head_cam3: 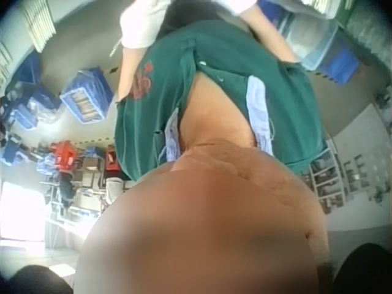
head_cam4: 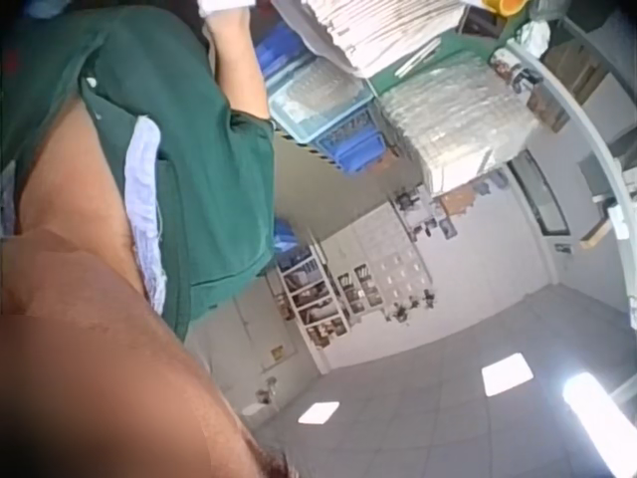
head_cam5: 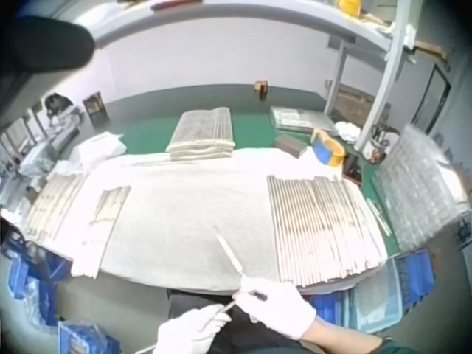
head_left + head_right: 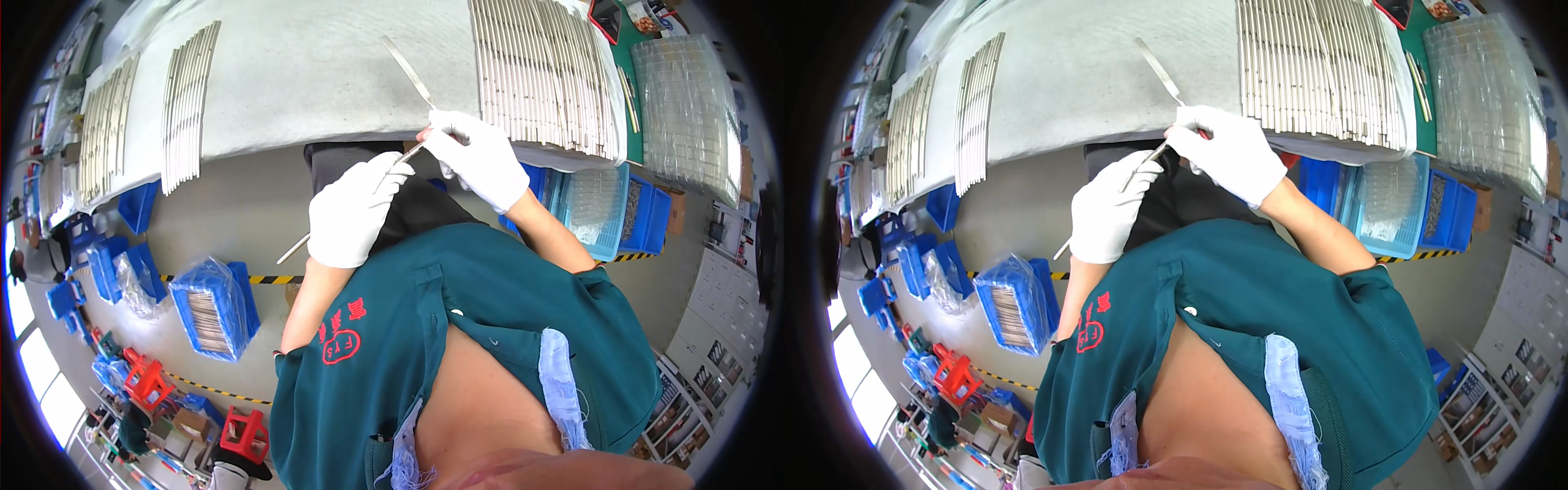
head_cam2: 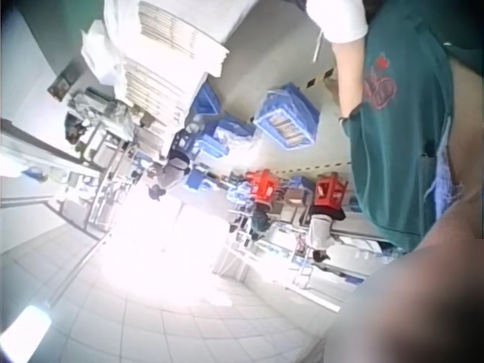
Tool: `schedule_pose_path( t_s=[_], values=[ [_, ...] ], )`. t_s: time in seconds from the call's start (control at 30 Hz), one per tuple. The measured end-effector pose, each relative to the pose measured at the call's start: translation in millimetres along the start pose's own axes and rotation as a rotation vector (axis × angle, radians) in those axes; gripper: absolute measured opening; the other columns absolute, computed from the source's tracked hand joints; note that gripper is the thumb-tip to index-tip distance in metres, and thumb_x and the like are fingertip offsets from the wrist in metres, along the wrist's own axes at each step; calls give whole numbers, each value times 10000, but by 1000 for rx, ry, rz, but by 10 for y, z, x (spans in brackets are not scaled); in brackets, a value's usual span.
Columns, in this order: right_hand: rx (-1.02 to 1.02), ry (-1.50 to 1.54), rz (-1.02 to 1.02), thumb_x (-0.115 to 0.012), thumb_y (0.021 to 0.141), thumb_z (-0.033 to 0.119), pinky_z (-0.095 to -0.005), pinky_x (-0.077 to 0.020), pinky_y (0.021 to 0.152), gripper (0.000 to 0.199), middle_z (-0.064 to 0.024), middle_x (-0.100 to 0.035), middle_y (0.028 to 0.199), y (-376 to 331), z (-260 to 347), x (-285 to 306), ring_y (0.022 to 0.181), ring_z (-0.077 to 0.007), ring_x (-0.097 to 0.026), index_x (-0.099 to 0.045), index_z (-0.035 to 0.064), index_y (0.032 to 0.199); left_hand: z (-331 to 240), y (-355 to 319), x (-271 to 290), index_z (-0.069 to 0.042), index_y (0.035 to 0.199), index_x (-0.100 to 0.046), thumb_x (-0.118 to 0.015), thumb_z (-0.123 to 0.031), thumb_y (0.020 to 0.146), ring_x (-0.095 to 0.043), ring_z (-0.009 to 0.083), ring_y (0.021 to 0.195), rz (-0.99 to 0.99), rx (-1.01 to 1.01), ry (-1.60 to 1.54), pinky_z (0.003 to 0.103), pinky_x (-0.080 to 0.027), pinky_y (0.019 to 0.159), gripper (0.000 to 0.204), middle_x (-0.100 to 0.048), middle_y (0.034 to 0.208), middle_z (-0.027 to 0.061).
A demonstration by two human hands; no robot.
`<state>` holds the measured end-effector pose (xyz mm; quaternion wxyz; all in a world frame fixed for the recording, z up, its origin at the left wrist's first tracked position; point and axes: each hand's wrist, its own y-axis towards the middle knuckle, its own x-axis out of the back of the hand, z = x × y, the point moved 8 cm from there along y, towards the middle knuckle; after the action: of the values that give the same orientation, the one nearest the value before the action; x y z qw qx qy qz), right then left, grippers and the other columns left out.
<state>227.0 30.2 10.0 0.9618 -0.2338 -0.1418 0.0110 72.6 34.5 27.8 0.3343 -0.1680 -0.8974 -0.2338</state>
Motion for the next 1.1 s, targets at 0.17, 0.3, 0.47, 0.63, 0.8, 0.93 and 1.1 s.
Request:
schedule_pose_path(
  t_s=[0.17, 0.3, 0.47, 0.63, 0.8, 0.93, 1.1],
  values=[
    [126, 134, -57, -503, 899, 187, -236, -401, 460, 338, -17, -550, 604, -5, -134, 22, 485, -74, -485, -551, 85, 1218, 312, -19, -275, -58, 1025, -637, -559, -159, 877, -577, 75, 601, 139, 553, -542, 237, -459, 533, 195, -636, 761, 38],
    [638, -688, -233, -505, 858, 154, -298, -436, 438, 433, -55, -585, 617, -92, -175, -18, 442, -165, -518, -496, 134, 1291, 402, -60, -497, -59, 1103, -585, -492, -236, 916, -387, 49, 370, 246, 918, -746, 210, -319, 339, 274, -527, 606, -2],
    [536, -1009, -220, -477, 887, 179, -361, -429, 432, 509, -114, -573, 593, -78, -298, -71, 433, -243, -525, -362, 183, 1382, 462, -96, -671, -59, 1119, -570, -472, -246, 925, -378, 49, 358, 274, 941, -885, 209, -299, 313, 287, -517, 601, -4],
    [571, -1029, -244, -520, 834, 169, -324, -404, 367, 553, -43, -550, 571, -140, -215, -58, 381, -190, -496, -381, 158, 1369, 480, -105, -700, -58, 1092, -577, -476, -243, 925, -371, 48, 360, 217, 959, -854, 209, -289, 318, 268, -516, 602, -6],
    [693, -1114, -279, -503, 853, 179, -303, -370, 341, 527, -22, -504, 502, -271, -250, -162, 350, -181, -475, -384, 143, 1365, 468, -171, -756, -46, 1045, -596, -507, -227, 916, -404, 59, 408, 141, 993, -815, 222, -325, 385, 239, -522, 602, -2],
    [630, -1012, -282, -520, 864, 190, -290, -360, 340, 499, 9, -510, 498, -217, 0, -149, 353, -144, -484, -403, 163, 1349, 519, -139, -746, -65, 1093, -598, -502, -219, 916, -344, 38, 373, 13, 775, -661, 206, -268, 342, 254, -506, 598, -17],
    [584, -1120, -212, -520, 864, 182, -292, -378, 355, 543, 9, -543, 536, -235, -107, -173, 378, -146, -505, -352, 171, 1381, 511, -130, -763, -56, 1092, -594, -501, -219, 917, -345, 39, 372, -5, 806, -753, 206, -258, 338, 257, -503, 592, -15]
  ],
)
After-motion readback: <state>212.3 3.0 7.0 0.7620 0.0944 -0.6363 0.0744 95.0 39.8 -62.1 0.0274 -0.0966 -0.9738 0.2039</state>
